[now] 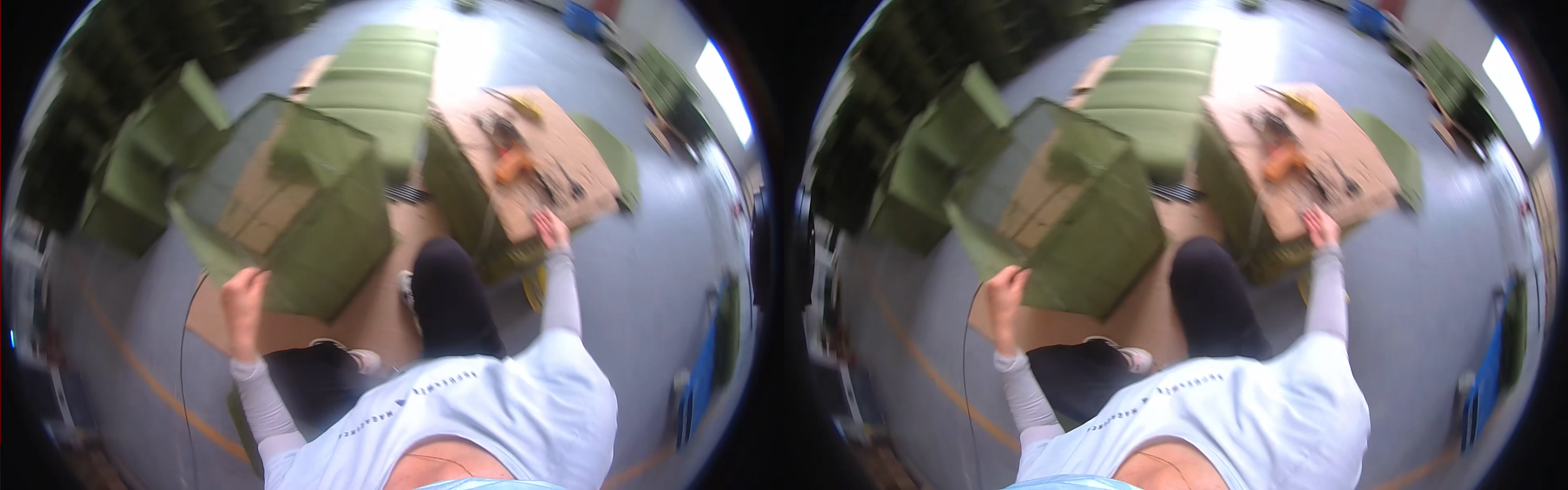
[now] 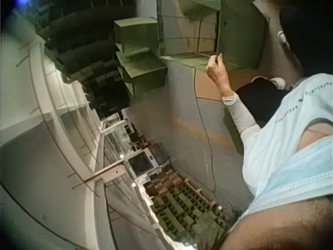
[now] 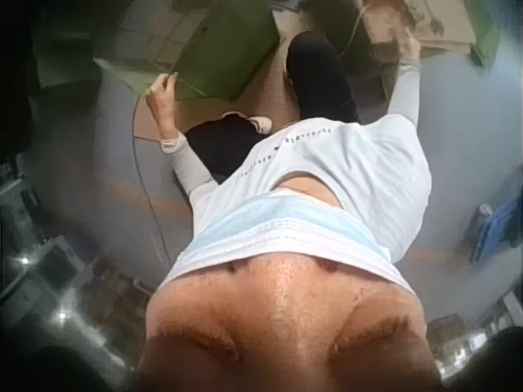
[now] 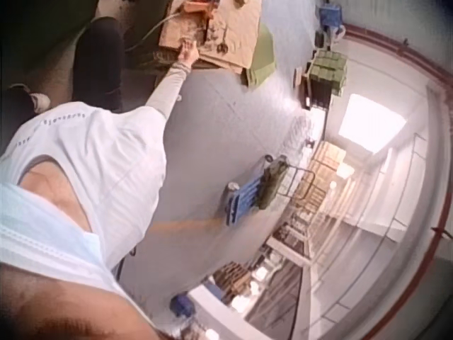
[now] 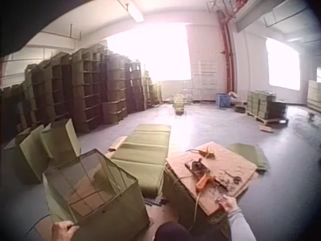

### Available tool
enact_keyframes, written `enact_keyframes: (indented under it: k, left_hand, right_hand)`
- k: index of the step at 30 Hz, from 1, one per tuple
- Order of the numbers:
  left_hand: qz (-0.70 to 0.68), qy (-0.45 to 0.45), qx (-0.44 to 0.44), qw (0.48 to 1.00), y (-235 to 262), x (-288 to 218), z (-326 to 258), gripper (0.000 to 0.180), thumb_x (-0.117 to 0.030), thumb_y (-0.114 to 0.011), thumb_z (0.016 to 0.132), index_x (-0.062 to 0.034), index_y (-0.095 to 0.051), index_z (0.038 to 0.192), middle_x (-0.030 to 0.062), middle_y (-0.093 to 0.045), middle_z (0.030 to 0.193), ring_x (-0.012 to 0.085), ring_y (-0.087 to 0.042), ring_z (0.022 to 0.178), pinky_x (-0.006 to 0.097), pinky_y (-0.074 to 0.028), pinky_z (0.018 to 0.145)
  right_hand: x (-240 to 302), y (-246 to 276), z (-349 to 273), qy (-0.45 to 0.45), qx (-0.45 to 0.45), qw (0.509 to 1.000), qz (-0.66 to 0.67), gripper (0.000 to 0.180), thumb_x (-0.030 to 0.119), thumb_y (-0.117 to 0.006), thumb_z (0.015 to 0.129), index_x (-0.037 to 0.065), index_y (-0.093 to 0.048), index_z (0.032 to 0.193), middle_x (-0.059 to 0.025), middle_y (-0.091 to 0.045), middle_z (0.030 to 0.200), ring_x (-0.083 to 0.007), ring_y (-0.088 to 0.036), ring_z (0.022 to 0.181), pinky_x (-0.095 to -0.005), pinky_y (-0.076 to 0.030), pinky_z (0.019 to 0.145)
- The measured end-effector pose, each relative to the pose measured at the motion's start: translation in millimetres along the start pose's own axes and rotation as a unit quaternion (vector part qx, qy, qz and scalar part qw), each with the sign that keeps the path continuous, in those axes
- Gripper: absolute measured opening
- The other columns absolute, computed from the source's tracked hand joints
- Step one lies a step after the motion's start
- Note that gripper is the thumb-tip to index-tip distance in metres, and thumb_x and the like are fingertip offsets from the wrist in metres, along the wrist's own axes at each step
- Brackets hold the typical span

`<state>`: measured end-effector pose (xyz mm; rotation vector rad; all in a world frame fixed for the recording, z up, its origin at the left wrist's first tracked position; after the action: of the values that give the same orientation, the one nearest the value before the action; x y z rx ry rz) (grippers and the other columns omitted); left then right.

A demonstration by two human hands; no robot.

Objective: Assembling a wire frame for a fabric storage hamper, fitting green fabric panels, and securing components using a hot glue gun.

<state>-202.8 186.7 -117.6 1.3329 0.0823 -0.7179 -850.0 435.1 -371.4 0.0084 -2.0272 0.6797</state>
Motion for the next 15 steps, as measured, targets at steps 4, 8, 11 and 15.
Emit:
enact_keyframes:
  k: [4,8,11,15]
  left_hand:
    - [-0.004,-0.011,0.011,1.0,-7.8,-0.9,9.4,0.023,-0.018,-0.066,0.085,0.0019,-0.059,0.079,0.0187,-0.055,0.067,0.0319,-0.047,0.055,0.039,-0.037,0.054]
    - [-0.003,0.0,0.004,1.0,-6.4,3.8,-0.2,0.024,-0.018,-0.064,0.087,0.0029,-0.058,0.079,0.0192,-0.054,0.068,0.0323,-0.047,0.056,0.04,-0.037,0.055]
    - [-0.061,-0.042,-0.022,0.997,5.9,0.8,-9.0,0.02,-0.017,-0.062,0.089,0.0033,-0.064,0.091,0.0171,-0.066,0.082,0.0296,-0.062,0.071,0.035,-0.046,0.064]
    - [-0.091,-0.001,-0.064,0.994,29.6,-3.5,-1.9,0.023,-0.018,-0.057,0.092,0.0015,-0.067,0.097,0.0159,-0.069,0.084,0.0223,-0.069,0.077,0.03,-0.05,0.066]
  right_hand:
    - [-3.2,2.5,25.0,-0.033,-0.013,0.999,0.012,0.045,0.024,-0.061,0.092,-0.008,-0.04,0.115,-0.0253,-0.051,0.119,-0.0353,-0.056,0.11,-0.0408,-0.05,0.095]
    - [-12.5,-53.7,39.9,-0.064,0.032,0.997,-0.025,0.045,0.026,-0.061,0.092,-0.008,-0.042,0.114,-0.0282,-0.053,0.118,-0.0344,-0.058,0.106,-0.0389,-0.052,0.092]
    - [-22.9,-86.3,75.9,-0.057,0.1,0.991,-0.071,0.04,0.027,-0.069,0.085,-0.005,-0.054,0.103,-0.0256,-0.059,0.112,-0.0296,-0.062,0.098,-0.0361,-0.054,0.082]
    - [-36.3,-73.6,162.1,-0.055,0.024,0.982,-0.179,0.068,0.046,-0.079,0.072,0.01,-0.052,0.123,-0.0139,-0.055,0.122,-0.0248,-0.054,0.109,-0.0381,-0.049,0.083]
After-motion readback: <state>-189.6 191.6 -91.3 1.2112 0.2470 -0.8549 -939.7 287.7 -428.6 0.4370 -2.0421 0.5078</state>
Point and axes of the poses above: each hand's wrist, its own z-axis towards the middle knuckle, its own y-axis out of the back of the hand, x = y × z, the point moved 4 cm from there along z, towards the middle knuckle
